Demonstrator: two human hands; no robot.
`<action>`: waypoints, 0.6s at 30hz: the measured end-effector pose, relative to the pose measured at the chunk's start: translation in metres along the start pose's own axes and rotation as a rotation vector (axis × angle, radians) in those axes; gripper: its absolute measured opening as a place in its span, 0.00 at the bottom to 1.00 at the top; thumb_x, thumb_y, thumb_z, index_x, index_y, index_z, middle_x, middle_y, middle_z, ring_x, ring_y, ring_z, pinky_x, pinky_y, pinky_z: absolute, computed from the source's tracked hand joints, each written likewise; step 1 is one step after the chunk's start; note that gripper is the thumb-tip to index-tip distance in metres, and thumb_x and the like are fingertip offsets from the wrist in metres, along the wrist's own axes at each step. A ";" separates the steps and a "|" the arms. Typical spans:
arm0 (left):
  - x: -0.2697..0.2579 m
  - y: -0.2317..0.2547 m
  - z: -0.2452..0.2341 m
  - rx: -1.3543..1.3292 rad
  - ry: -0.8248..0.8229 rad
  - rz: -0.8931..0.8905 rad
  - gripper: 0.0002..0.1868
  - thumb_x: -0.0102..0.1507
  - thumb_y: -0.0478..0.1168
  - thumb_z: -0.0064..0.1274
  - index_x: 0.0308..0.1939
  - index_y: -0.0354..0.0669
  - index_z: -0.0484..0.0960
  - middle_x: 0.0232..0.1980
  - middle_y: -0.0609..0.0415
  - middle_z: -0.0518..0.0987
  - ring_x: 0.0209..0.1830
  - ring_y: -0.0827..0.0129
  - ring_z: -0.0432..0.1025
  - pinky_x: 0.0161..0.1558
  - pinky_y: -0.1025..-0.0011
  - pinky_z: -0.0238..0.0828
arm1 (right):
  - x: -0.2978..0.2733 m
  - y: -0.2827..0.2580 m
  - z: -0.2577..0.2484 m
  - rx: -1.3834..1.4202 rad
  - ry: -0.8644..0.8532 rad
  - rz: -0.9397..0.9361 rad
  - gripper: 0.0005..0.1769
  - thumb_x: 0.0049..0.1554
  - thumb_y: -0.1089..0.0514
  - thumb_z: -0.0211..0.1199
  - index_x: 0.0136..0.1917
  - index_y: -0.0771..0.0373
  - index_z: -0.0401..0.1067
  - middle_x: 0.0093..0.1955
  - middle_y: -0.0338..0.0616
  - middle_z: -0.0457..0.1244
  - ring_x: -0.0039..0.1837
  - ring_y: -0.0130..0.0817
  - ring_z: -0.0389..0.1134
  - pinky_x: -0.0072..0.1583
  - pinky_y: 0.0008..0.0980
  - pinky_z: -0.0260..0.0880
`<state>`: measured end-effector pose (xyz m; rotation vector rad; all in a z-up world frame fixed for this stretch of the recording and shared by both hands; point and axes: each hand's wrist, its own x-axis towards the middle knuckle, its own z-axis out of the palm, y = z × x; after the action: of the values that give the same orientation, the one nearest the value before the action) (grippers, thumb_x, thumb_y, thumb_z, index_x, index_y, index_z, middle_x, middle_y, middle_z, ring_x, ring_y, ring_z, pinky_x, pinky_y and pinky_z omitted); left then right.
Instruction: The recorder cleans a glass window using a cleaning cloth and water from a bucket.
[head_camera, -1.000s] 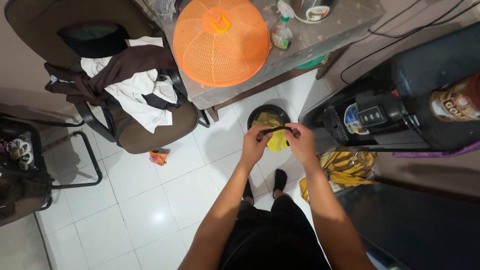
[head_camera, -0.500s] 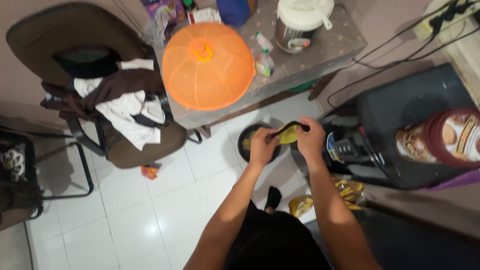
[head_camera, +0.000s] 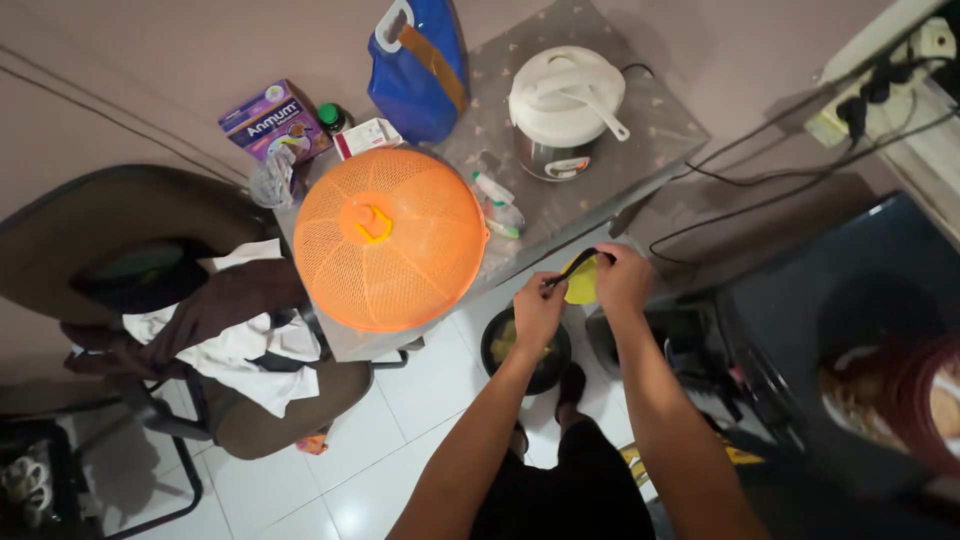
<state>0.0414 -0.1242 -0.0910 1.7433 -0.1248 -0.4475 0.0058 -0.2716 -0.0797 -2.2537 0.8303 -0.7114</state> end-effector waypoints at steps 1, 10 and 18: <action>0.010 -0.007 0.005 -0.004 0.003 -0.005 0.12 0.62 0.41 0.59 0.46 0.37 0.84 0.25 0.51 0.82 0.23 0.73 0.76 0.30 0.71 0.72 | 0.011 0.004 0.008 -0.003 -0.006 -0.002 0.09 0.53 0.63 0.67 0.48 0.60 0.82 0.49 0.51 0.72 0.50 0.52 0.72 0.51 0.44 0.72; 0.101 -0.058 0.048 -0.033 0.168 0.057 0.13 0.61 0.39 0.63 0.47 0.37 0.85 0.33 0.51 0.86 0.32 0.73 0.80 0.38 0.73 0.75 | 0.092 0.028 0.073 -0.050 -0.115 0.023 0.08 0.54 0.62 0.69 0.48 0.61 0.81 0.45 0.55 0.70 0.48 0.54 0.72 0.52 0.44 0.71; 0.140 -0.066 0.050 -0.273 -0.014 0.103 0.50 0.63 0.34 0.60 0.79 0.42 0.41 0.77 0.38 0.61 0.77 0.54 0.59 0.68 0.62 0.63 | 0.119 0.053 0.132 0.172 -0.125 0.047 0.08 0.58 0.62 0.65 0.52 0.61 0.80 0.45 0.53 0.71 0.47 0.45 0.75 0.53 0.39 0.74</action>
<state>0.1411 -0.2007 -0.1944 1.4593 -0.1560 -0.3821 0.1512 -0.3396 -0.1730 -2.0951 0.7310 -0.5905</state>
